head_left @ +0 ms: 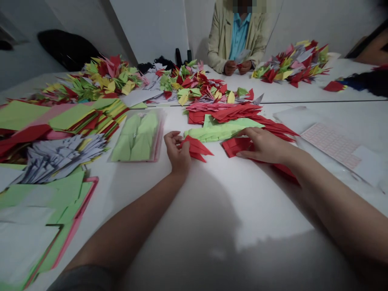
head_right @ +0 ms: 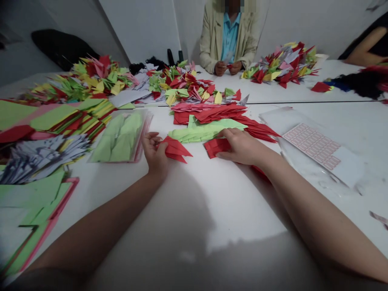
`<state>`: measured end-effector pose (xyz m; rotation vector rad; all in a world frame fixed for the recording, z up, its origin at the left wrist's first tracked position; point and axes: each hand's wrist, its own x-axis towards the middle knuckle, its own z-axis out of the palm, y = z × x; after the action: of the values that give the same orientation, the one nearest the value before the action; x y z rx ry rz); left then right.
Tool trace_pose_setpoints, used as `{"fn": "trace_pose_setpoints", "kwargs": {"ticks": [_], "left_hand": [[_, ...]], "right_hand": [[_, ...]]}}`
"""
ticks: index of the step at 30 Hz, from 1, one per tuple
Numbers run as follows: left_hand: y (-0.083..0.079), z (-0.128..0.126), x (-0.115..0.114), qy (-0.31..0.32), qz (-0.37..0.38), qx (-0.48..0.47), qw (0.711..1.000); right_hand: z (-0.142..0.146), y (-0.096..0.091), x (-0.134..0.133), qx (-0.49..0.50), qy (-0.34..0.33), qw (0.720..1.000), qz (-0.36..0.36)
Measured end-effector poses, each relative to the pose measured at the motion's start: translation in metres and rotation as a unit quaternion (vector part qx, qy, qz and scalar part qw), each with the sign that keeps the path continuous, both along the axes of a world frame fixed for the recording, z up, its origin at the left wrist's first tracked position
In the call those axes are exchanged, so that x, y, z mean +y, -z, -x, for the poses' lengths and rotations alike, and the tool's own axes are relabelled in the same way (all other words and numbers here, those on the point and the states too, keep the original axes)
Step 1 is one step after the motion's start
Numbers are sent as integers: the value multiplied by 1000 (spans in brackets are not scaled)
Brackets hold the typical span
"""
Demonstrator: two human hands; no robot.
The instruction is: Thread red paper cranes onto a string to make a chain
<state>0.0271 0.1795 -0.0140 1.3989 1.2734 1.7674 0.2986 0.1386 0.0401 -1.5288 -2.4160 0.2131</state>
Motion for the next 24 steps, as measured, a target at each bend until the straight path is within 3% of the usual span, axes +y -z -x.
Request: {"fn": "trace_pose_setpoints", "kwargs": {"ticks": [3, 5, 7, 10, 12, 14, 17, 21, 24], "left_hand": [[0, 3, 1, -77, -60, 82, 992], [-4, 2, -3, -55, -111, 140, 982], [-9, 0, -10, 34, -145, 209, 966], [-15, -4, -21, 204, -172, 316, 911], [-17, -6, -25, 270, -178, 382, 866], [-16, -7, -27, 293, -174, 450, 825], [-13, -8, -24, 251, -160, 524, 798], [-13, -9, -21, 123, -112, 552, 817], [-16, -8, -22, 88, -101, 548, 826]], "right_hand": [[-2, 8, 2, -28, 1, 999, 23], [0, 11, 3, -39, -2, 999, 26], [3, 14, 4, -34, -13, 999, 25], [7, 16, 3, -15, -34, 999, 16], [8, 16, 3, 1, -49, 999, 6], [8, 16, 3, 24, -64, 998, 6], [8, 14, 3, 55, -73, 996, 17], [14, 11, 1, 81, -89, 993, 9], [19, 11, -1, 95, -99, 991, 2]]}}
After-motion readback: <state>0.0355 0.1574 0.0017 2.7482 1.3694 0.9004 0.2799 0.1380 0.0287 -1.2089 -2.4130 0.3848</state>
